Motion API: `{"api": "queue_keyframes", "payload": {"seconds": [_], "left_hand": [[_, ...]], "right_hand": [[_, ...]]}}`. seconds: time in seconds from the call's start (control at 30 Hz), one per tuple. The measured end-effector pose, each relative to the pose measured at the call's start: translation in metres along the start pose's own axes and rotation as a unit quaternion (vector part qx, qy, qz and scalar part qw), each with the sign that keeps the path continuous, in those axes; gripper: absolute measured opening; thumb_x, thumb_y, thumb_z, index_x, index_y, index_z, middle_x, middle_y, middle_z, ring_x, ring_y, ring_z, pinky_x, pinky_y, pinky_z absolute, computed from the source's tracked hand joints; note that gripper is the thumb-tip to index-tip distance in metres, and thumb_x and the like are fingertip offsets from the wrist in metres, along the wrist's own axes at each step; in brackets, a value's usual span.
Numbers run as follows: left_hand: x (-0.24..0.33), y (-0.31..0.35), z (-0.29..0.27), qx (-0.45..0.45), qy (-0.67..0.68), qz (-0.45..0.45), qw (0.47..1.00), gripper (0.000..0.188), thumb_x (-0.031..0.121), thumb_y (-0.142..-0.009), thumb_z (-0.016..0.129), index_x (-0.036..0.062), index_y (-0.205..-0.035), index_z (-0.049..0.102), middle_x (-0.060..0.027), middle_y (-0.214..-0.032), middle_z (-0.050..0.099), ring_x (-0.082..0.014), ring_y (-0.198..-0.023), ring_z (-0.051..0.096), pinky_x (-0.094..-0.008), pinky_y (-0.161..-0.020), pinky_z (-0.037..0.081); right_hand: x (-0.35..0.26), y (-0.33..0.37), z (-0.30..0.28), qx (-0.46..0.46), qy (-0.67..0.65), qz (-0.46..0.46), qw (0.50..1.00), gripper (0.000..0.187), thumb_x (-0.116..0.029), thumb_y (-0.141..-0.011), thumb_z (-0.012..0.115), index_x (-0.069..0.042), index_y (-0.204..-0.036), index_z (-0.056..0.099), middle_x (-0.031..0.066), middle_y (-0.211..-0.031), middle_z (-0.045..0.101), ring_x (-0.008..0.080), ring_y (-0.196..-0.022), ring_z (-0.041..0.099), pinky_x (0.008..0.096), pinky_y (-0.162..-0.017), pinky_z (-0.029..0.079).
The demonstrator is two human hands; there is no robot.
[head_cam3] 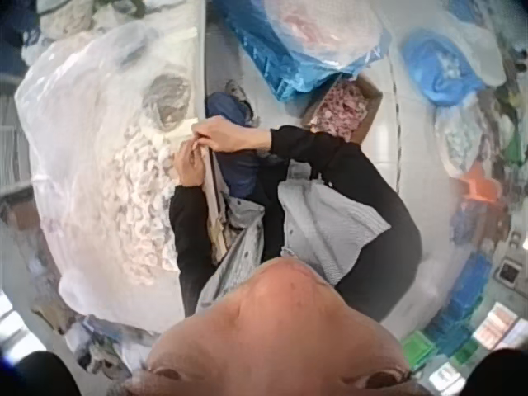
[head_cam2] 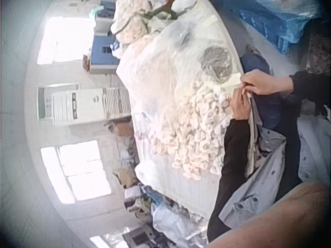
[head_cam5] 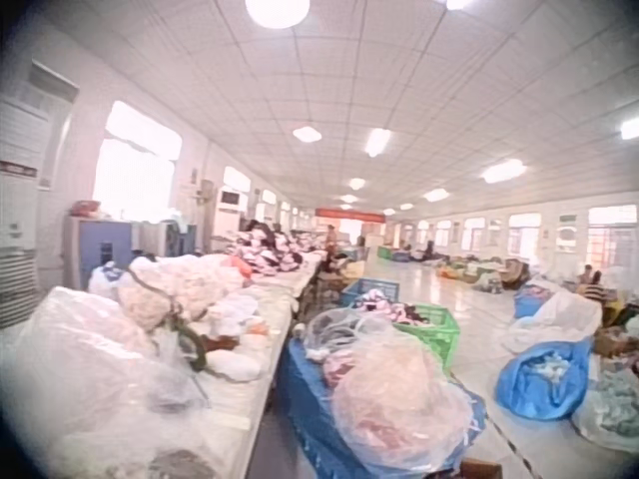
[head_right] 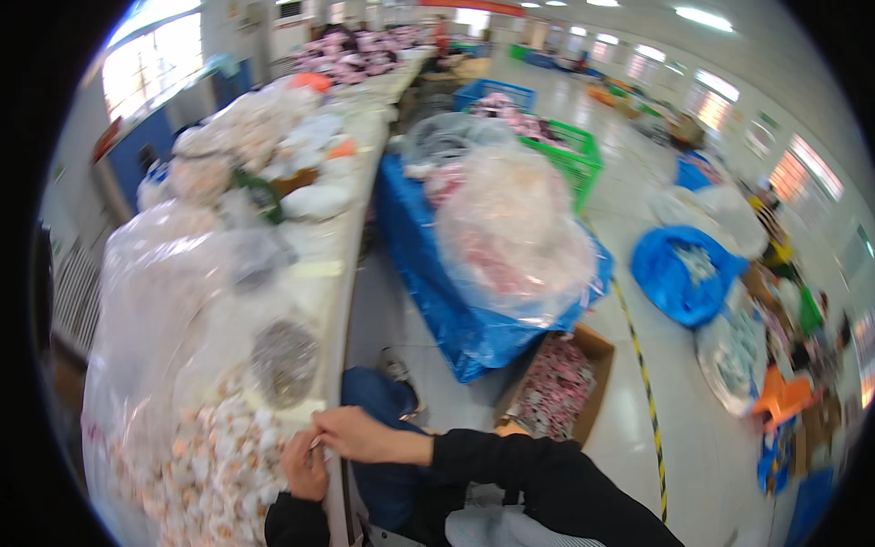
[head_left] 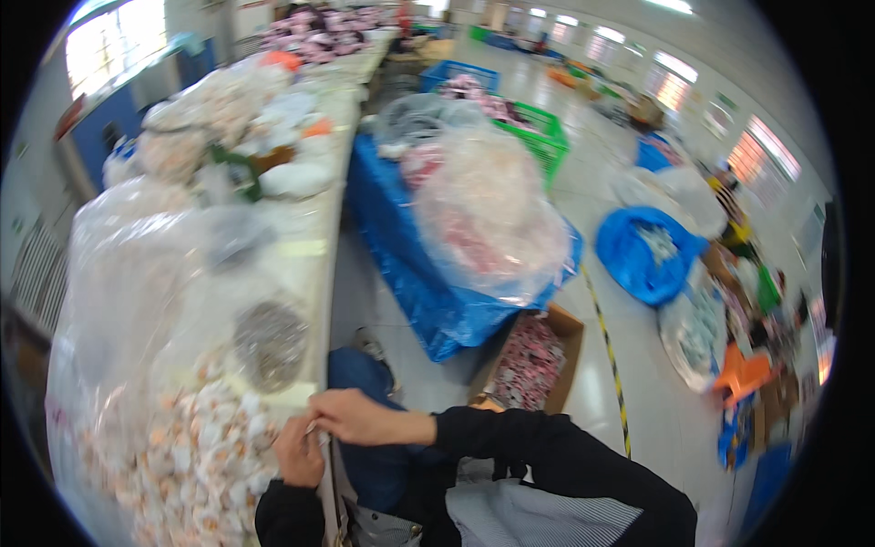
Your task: The person sits on the floor and assembles small white stuffed toys by inserting small black beads into them. The person handles the toys one at a time, picks up beads from a plastic bag, and places the finished items on the table.
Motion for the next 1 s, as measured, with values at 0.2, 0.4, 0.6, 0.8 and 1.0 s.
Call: {"api": "queue_keyframes", "payload": {"seconds": [0.2, 0.4, 0.6, 0.8, 1.0], "left_hand": [[0.014, -0.006, -0.021, 0.077, 0.038, -0.021, 0.996, 0.008, 0.007, -0.096, 0.064, 0.0026, -0.100, 0.070, -0.0175, -0.089, 0.066, -0.0378, -0.080, 0.067, -0.0435, -0.069, 0.052], [0.024, -0.003, -0.054, 0.140, 0.008, -0.053, 0.989, 0.030, 0.018, -0.095, 0.065, 0.0036, -0.121, 0.062, -0.0173, -0.098, 0.064, -0.0369, -0.080, 0.067, -0.0427, -0.071, 0.053], [0.006, 0.002, -0.053, 0.165, 0.163, -0.206, 0.951, 0.038, 0.017, -0.098, 0.059, 0.0011, -0.132, 0.053, -0.0046, -0.092, 0.060, -0.0071, -0.059, 0.050, -0.0252, -0.059, 0.043], [0.022, 0.003, -0.042, 0.102, 0.207, -0.289, 0.929, 0.035, 0.008, -0.097, 0.065, 0.0020, -0.129, 0.053, -0.0012, -0.074, 0.058, -0.0061, -0.057, 0.050, -0.0261, -0.055, 0.041], [0.029, 0.007, -0.026, -0.009, 0.223, -0.346, 0.911, 0.044, 0.014, -0.097, 0.067, 0.0037, -0.133, 0.044, -0.0063, -0.060, 0.057, -0.0194, -0.051, 0.056, -0.0351, -0.053, 0.042]], "right_hand": [[-0.024, -0.025, -0.018, -0.068, 0.095, -0.050, 0.992, 0.015, -0.017, -0.094, 0.070, -0.003, -0.097, 0.067, 0.0163, -0.090, 0.067, 0.0372, -0.087, 0.067, 0.0432, -0.075, 0.053], [-0.068, -0.072, -0.024, -0.187, 0.138, -0.103, 0.967, 0.012, -0.019, -0.096, 0.067, -0.009, -0.094, 0.064, 0.0134, -0.087, 0.066, 0.0368, -0.083, 0.067, 0.0453, -0.070, 0.052], [-0.063, -0.227, -0.001, -0.184, 0.174, -0.105, 0.962, 0.023, -0.028, -0.094, 0.066, -0.006, -0.089, 0.068, 0.0170, -0.076, 0.067, 0.0385, -0.071, 0.065, 0.0464, -0.065, 0.050], [0.012, -0.328, 0.053, -0.022, 0.278, -0.035, 0.960, 0.040, -0.044, -0.097, 0.063, -0.005, -0.093, 0.070, 0.0154, -0.095, 0.074, 0.0368, -0.093, 0.069, 0.0506, -0.081, 0.052], [-0.027, -0.272, 0.059, -0.118, 0.277, -0.094, 0.949, 0.031, -0.036, -0.103, 0.057, -0.007, -0.106, 0.064, 0.0147, -0.073, 0.069, 0.0390, -0.071, 0.068, 0.0512, -0.063, 0.050]]}}
Point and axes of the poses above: each hand's wrist, its own y-axis away from the middle knuckle, its own z-axis out of the palm, x = y × z, the point moved 2 cm from there along -y, towards the middle knuckle
